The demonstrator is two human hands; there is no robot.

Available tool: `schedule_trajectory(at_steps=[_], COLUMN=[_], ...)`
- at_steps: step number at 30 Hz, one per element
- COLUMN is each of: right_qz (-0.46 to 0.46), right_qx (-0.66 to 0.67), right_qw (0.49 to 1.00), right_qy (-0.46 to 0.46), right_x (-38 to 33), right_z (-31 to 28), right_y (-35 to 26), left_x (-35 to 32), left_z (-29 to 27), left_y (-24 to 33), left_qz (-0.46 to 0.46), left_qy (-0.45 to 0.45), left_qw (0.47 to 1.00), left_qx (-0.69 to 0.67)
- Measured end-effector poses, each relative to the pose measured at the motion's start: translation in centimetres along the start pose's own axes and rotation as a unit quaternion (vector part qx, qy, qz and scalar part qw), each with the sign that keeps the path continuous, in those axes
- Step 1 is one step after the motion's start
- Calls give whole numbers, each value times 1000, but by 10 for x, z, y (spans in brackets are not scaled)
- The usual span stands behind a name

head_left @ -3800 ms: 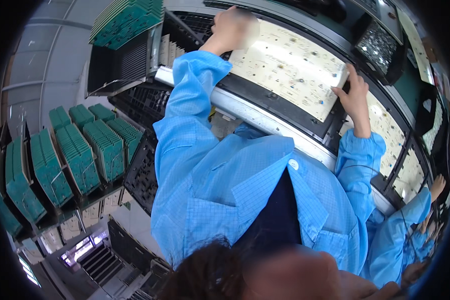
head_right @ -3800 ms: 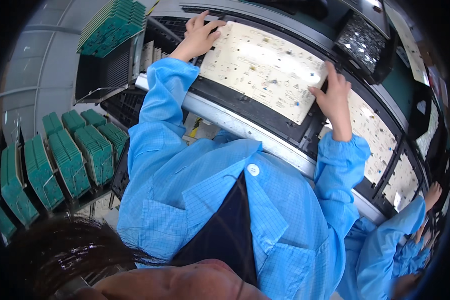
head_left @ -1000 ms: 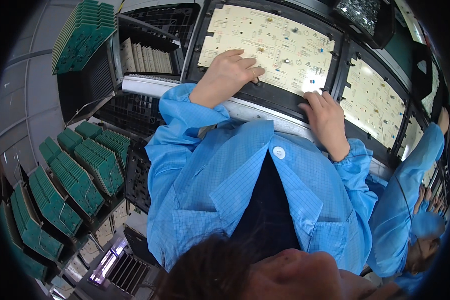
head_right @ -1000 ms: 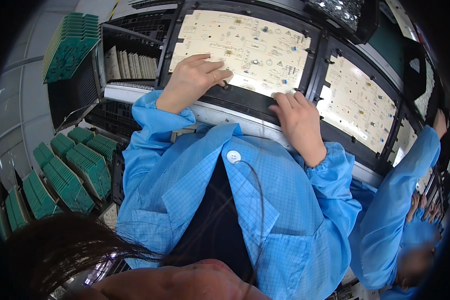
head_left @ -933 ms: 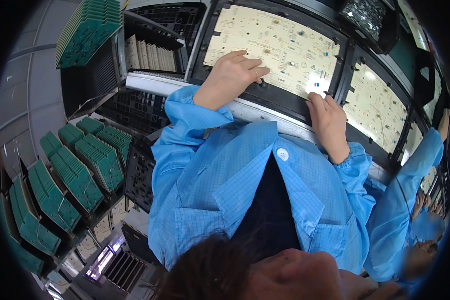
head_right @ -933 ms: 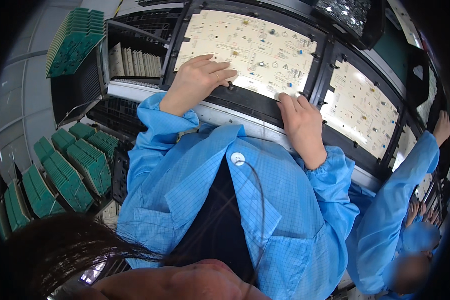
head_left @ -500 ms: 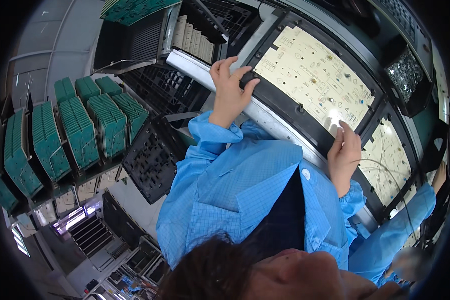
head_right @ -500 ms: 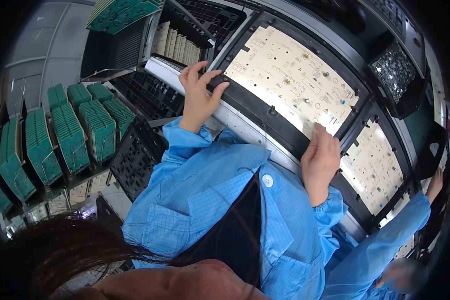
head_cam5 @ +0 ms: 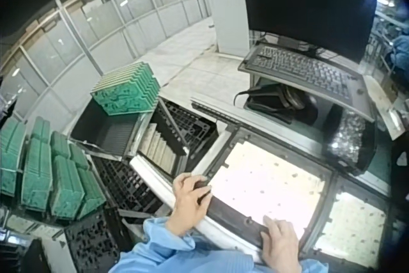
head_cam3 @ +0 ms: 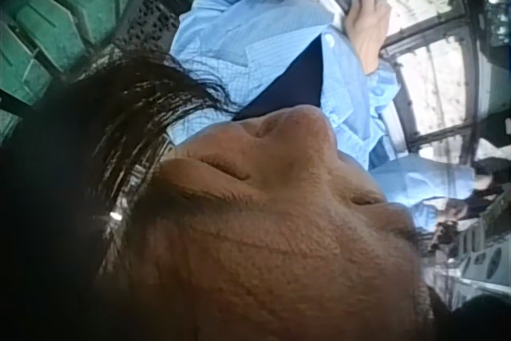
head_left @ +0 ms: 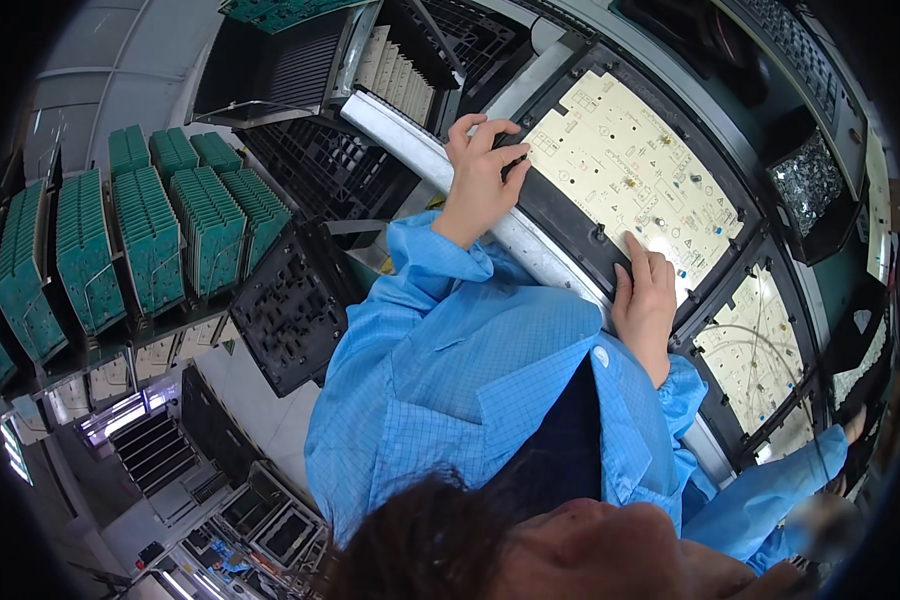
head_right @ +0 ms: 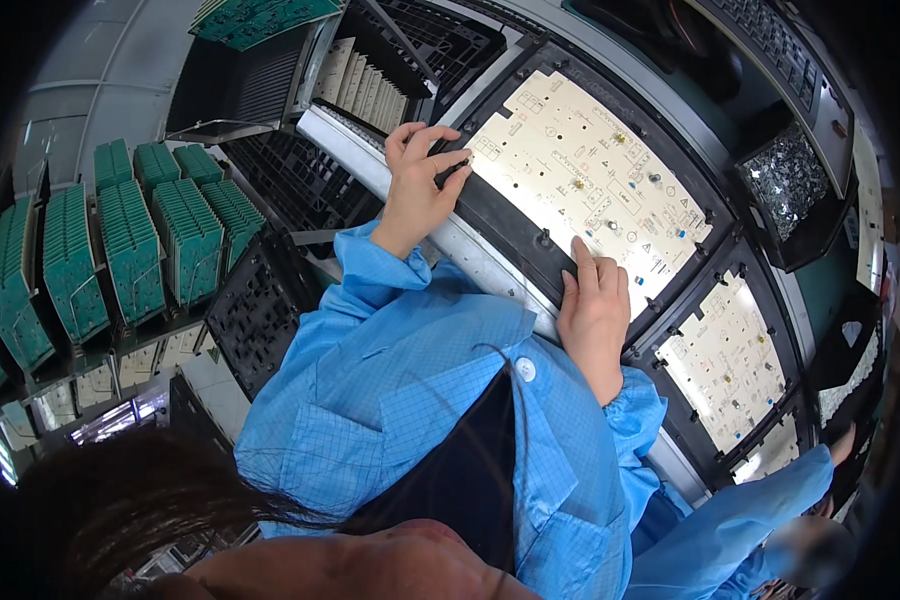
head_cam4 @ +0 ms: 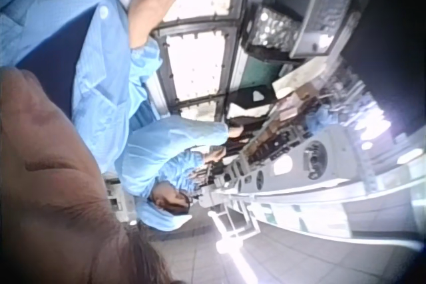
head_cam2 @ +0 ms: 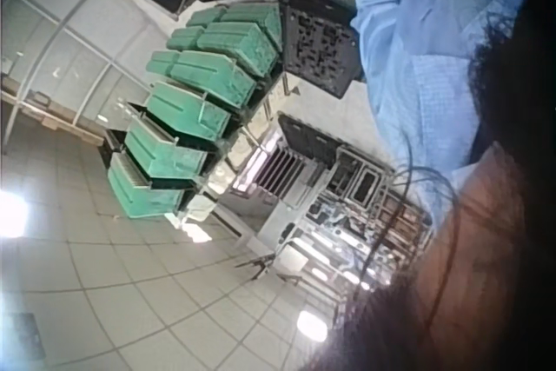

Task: Assembling electronic components onto circuit boards and placing them into racks at a manual assembly station.

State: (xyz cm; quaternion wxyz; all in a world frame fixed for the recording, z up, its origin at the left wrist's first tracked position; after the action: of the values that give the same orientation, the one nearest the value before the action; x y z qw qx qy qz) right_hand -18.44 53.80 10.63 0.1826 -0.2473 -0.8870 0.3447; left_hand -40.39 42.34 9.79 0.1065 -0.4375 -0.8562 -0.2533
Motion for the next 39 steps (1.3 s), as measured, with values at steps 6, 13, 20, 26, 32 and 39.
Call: schedule_trajectory(at_steps=[6,13,20,26,32,39], right_qz=[2,-14,-10,-12,7,6], right_qx=[15,31,32,29,41,29], right_qw=[1000,999,999,999,999,1000], right_qy=[2,13,4,-4,-11,-7], right_x=[0,0,-1,-4,-3,-2], right_z=[1,-2,-1,1,-2,-1], right_y=[3,9,14,13,19,19], left_x=[37,54,75,123,142,156], left_z=[-1,30,28,57,96,94], left_y=[-11,-10,-3,-6,7,16], left_qz=[12,101,166,132,215,260], left_qy=[8,-24,-126,-42,-69,-152], left_qw=[999,993,978,990,974,953], left_qx=[-48,-56,-32,13,20,-7])
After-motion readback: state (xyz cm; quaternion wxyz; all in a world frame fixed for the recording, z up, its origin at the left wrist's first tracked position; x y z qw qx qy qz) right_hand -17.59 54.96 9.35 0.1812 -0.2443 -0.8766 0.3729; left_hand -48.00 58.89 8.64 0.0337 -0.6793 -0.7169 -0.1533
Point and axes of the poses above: each hand's wrist, its own x-axis towards the middle knuckle, its own z-axis out of the palm, y = z × x, the point moved 8 cm from there along x, towards the middle knuckle, and after that the axes turned 12 degrees about x, right-handed, at the moved point
